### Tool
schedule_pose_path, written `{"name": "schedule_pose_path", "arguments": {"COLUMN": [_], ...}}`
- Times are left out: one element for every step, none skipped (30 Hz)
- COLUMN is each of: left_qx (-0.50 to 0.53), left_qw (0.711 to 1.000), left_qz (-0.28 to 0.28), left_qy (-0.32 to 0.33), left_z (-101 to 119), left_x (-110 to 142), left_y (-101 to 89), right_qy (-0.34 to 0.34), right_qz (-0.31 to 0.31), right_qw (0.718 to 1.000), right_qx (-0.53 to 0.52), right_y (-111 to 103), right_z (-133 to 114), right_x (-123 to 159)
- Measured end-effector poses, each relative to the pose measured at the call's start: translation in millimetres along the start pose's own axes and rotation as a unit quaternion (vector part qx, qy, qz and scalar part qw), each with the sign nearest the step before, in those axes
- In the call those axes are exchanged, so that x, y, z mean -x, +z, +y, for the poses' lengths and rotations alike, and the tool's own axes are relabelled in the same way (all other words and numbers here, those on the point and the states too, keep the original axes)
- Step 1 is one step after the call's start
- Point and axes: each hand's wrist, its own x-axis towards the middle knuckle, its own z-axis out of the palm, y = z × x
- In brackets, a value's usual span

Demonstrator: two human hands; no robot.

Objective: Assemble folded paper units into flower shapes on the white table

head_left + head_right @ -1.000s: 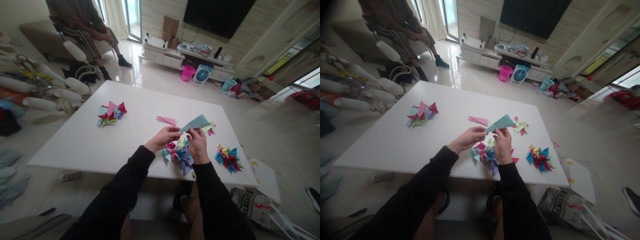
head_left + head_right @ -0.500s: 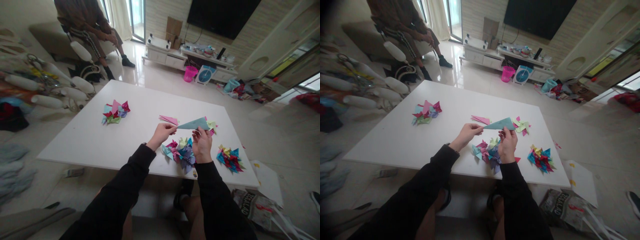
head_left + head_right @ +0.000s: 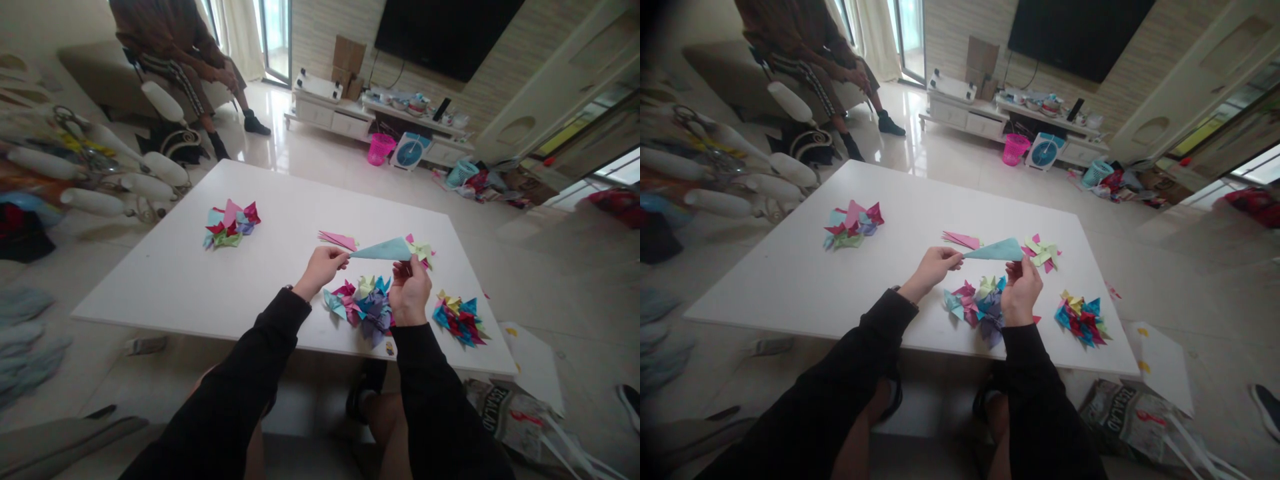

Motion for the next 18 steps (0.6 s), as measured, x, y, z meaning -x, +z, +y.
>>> {"name": "schedule_pose_path", "arguments": {"left_qx": [-0.005, -0.008, -0.008, -0.007, -0.004, -0.005, -0.01, -0.018, -0.027, -0.033, -0.035, -0.033, -0.029, -0.028, -0.029, -0.032, -0.035, -0.034], "left_qw": [1.0, 1.0, 1.0, 1.0, 1.0, 1.0, 1.0, 1.0, 0.999, 0.998, 0.998, 0.998, 0.998, 0.998, 0.997, 0.996, 0.995, 0.995], "left_qz": [0.002, 0.002, 0.001, -0.001, -0.004, -0.005, -0.002, 0.003, 0.009, 0.014, 0.015, 0.016, 0.016, 0.019, 0.025, 0.033, 0.042, 0.048], "left_qy": [0.0, 0.001, 0.002, 0.003, 0.005, 0.009, 0.015, 0.024, 0.035, 0.044, 0.051, 0.055, 0.059, 0.062, 0.067, 0.073, 0.078, 0.08], "left_z": [-0.1, -0.1, -0.1, -0.2, -0.4, -0.8, -1.2, -1.7, -2.0, -2.2, -2.0, -1.5, -0.7, 0.4, 1.5, 2.8, 4.0, 5.0], "left_x": [-1.3, -2.6, -4.0, -5.5, -7.0, -8.6, -10.3, -11.9, -13.5, -14.8, -15.8, -16.5, -16.8, -16.7, -16.3, -15.7, -15.0, -14.3], "left_y": [-0.1, -0.2, -0.3, -0.2, -0.1, 0.0, -0.1, -0.4, -1.1, -2.1, -3.5, -5.2, -7.1, -9.0, -10.8, -12.5, -14.1, -15.5], "right_qy": [-0.001, -0.004, -0.009, -0.014, -0.02, -0.024, -0.026, -0.026, -0.025, -0.023, -0.022, -0.023, -0.026, -0.03, -0.035, -0.04, -0.045, -0.05], "right_qz": [0.0, 0.001, 0.004, 0.008, 0.01, 0.01, 0.01, 0.009, 0.007, 0.007, 0.007, 0.005, 0.0, -0.008, -0.017, -0.025, -0.033, -0.038], "right_qw": [1.0, 1.0, 1.0, 1.0, 0.999, 0.999, 0.999, 0.999, 0.999, 1.0, 1.0, 1.0, 1.0, 0.999, 0.999, 0.999, 0.998, 0.997], "right_qx": [-0.003, -0.008, -0.013, -0.019, -0.025, -0.03, -0.031, -0.028, -0.022, -0.015, -0.008, -0.002, 0.004, 0.011, 0.018, 0.024, 0.031, 0.037], "right_y": [0.2, 0.8, 1.7, 2.8, 4.2, 5.6, 6.9, 8.0, 8.9, 9.4, 9.7, 9.7, 9.4, 9.1, 8.7, 8.3, 8.1, 8.0], "right_z": [0.4, 0.7, 1.0, 1.4, 1.8, 2.3, 2.9, 3.7, 4.5, 5.4, 6.4, 7.4, 8.5, 9.6, 10.6, 11.6, 12.6, 13.5], "right_x": [-1.0, -1.9, -2.7, -3.3, -3.7, -4.1, -4.4, -4.6, -4.7, -4.6, -4.4, -3.9, -3.3, -2.4, -1.4, -0.2, 1.1, 2.5]}}
